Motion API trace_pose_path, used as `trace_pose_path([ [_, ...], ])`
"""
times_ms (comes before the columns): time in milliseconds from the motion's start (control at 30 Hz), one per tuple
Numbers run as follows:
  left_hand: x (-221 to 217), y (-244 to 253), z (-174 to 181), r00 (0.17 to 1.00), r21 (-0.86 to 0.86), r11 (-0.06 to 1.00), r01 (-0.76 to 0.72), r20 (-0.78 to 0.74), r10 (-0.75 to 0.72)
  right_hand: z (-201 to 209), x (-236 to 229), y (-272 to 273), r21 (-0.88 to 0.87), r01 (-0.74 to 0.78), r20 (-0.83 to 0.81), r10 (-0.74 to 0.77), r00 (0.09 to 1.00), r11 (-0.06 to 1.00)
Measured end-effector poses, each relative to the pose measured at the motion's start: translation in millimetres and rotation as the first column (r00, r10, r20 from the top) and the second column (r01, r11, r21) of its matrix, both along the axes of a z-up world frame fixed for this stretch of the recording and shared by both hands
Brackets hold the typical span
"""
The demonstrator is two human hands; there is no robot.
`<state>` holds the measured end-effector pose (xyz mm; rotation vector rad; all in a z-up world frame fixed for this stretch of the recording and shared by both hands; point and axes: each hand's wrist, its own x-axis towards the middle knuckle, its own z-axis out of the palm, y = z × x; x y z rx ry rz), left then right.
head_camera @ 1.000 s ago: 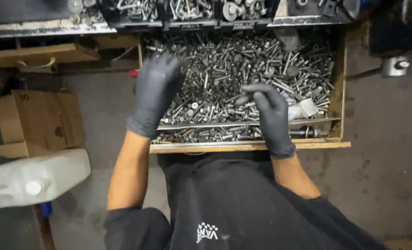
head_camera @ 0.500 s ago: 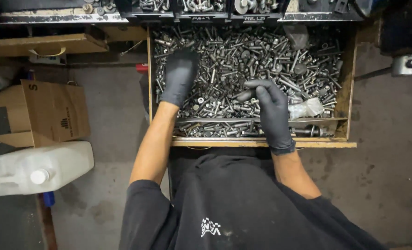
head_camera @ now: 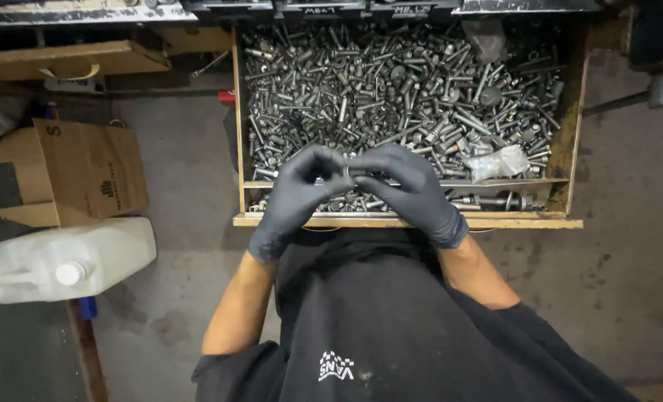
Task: The person sorts through a drawer filled with various metal fasteners, including bolts, nuts, and washers. They pick up individual items, inspect them by turning them over in their gloved hands, and place them back into the drawer. The person occasionally moves items aside to access others within the cluttered drawer.
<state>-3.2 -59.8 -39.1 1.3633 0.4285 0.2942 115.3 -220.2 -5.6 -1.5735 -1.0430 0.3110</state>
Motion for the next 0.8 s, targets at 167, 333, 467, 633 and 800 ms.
trace_pose_path([
  [167, -9, 38, -34, 0.986, 0.265, 0.953, 0.144, -0.12, -0.116, -14, 1, -23, -0.089, -0.1, 0.06, 0.106, 0.993, 0.991],
  [333, 40, 98, -82, 0.948, 0.789, 0.583, 0.192, -0.303, 0.098, -30, 2, -38, -0.374, -0.19, 0.281, 0.306, 0.91, 0.908],
  [467, 113, 99, -62, 0.772, 0.793, 0.23, 0.564, -0.606, 0.195, -26, 10, -41, -0.377, -0.042, 0.301, 0.165, 0.939, 0.925],
  [633, 97, 108, -145, 0.982, 0.963, -0.236, 0.127, -0.09, 0.163, -28, 17, -39, -0.365, 0.006, 0.315, 0.118, 0.942, 0.931],
  [800, 106, 114, -160, 0.991, 0.936, -0.349, -0.049, 0.09, 0.102, -25, 14, -32, -0.327, -0.05, 0.285, 0.149, 0.947, 0.944],
])
